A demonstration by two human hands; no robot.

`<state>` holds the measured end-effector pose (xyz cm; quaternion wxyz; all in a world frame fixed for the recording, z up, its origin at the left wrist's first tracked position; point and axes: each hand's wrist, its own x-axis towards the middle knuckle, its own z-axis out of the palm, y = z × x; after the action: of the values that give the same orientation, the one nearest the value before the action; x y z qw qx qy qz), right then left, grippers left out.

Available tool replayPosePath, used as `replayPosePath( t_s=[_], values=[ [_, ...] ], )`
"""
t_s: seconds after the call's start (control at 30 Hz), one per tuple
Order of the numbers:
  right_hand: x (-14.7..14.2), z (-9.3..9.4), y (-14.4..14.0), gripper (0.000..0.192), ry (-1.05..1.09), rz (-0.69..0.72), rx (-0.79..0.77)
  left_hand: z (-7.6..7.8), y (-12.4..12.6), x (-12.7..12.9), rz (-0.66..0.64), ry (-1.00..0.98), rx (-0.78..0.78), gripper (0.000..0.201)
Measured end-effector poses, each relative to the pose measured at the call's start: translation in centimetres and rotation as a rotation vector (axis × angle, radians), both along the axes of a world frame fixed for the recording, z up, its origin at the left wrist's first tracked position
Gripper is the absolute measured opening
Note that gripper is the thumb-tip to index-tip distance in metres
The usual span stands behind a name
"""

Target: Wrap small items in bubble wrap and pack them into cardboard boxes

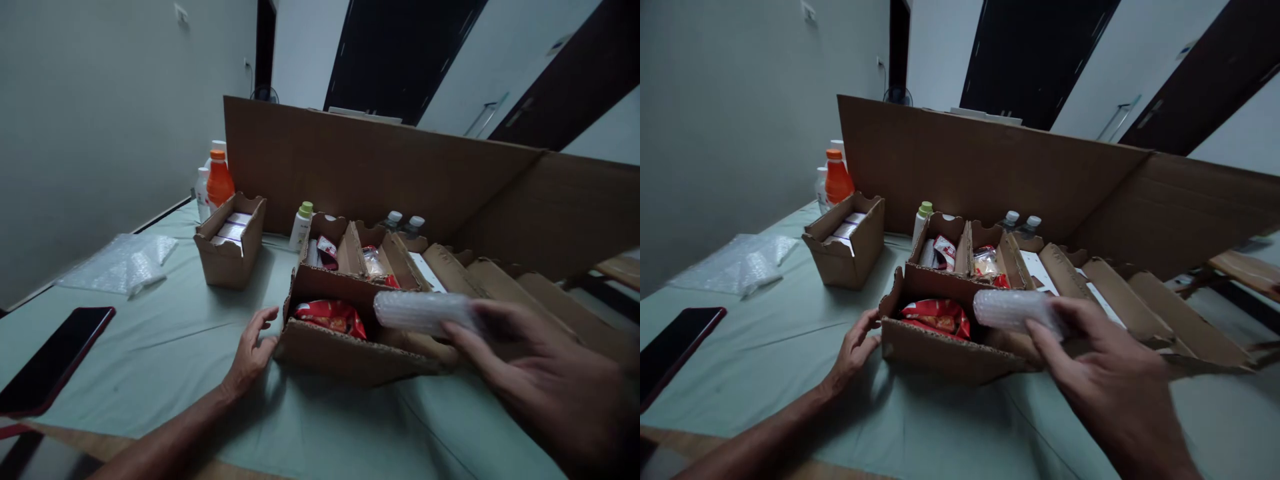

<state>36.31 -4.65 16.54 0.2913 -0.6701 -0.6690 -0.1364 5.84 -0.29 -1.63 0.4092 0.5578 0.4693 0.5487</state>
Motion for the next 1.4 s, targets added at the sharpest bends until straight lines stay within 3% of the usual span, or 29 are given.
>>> replayPosePath(
  t_s=[0.1,0.2,0.37,0.5,0.7,0.83,0.93,1.03,1.1,1.2,1.33,1.4],
  values=[
    [-1.2,-0.3,2.3,0.051,-0.275,0.101,-0.125,-1.3,-0.4,0.2,-0.036,0.074,0.042,0.040],
    [-1.5,-0.9,4.3,0.037,-0.481,0.075,-0.265,-1.5,-0.7,-0.2,-0.102,0.129,0.064,0.033],
    [-1.1,-0.3,7.3,0.022,-0.481,0.096,-0.719,-1.3,-0.7,-0.1,-0.102,0.147,0.103,0.033],
    [-1.3,-0.2,8.4,0.014,-0.505,0.143,-0.849,-1.5,-0.7,0.0,-0.099,0.145,0.119,0.036],
    [-3.7,-1.9,7.8,0.019,-0.562,0.096,-0.881,-1.3,-0.8,0.0,-0.077,0.158,0.101,0.035],
    [-3.6,-1.0,7.5,0.017,-0.547,0.071,-0.853,-1.5,-0.8,0.0,-0.076,0.176,0.098,0.035],
    [-0.5,0.7,5.4,0.018,-0.354,0.028,-0.634,-1.9,-0.7,-0.1,-0.079,0.177,0.133,0.034],
    [3.3,1.2,0.9,0.033,-0.062,-0.029,-0.356,-2.2,-0.9,-0.2,-0.071,0.172,0.162,0.042],
    [5.1,0.1,-2.4,0.043,0.093,-0.136,-0.221,-2.2,-1.2,-0.4,-0.076,0.165,0.162,0.054],
    [5.6,-3.5,-5.1,0.052,0.296,-0.189,-0.157,-1.8,-1.9,-0.4,-0.103,0.141,0.154,0.075],
    [3.6,-8.7,-3.5,0.078,0.535,0.033,-0.231,-0.2,-1.7,0.7,-0.167,0.084,0.111,0.088],
    [2.4,-10.4,-2.0,0.077,0.621,0.136,-0.314,0.9,-1.0,1.7,-0.224,0.024,0.042,0.088]
  ],
)
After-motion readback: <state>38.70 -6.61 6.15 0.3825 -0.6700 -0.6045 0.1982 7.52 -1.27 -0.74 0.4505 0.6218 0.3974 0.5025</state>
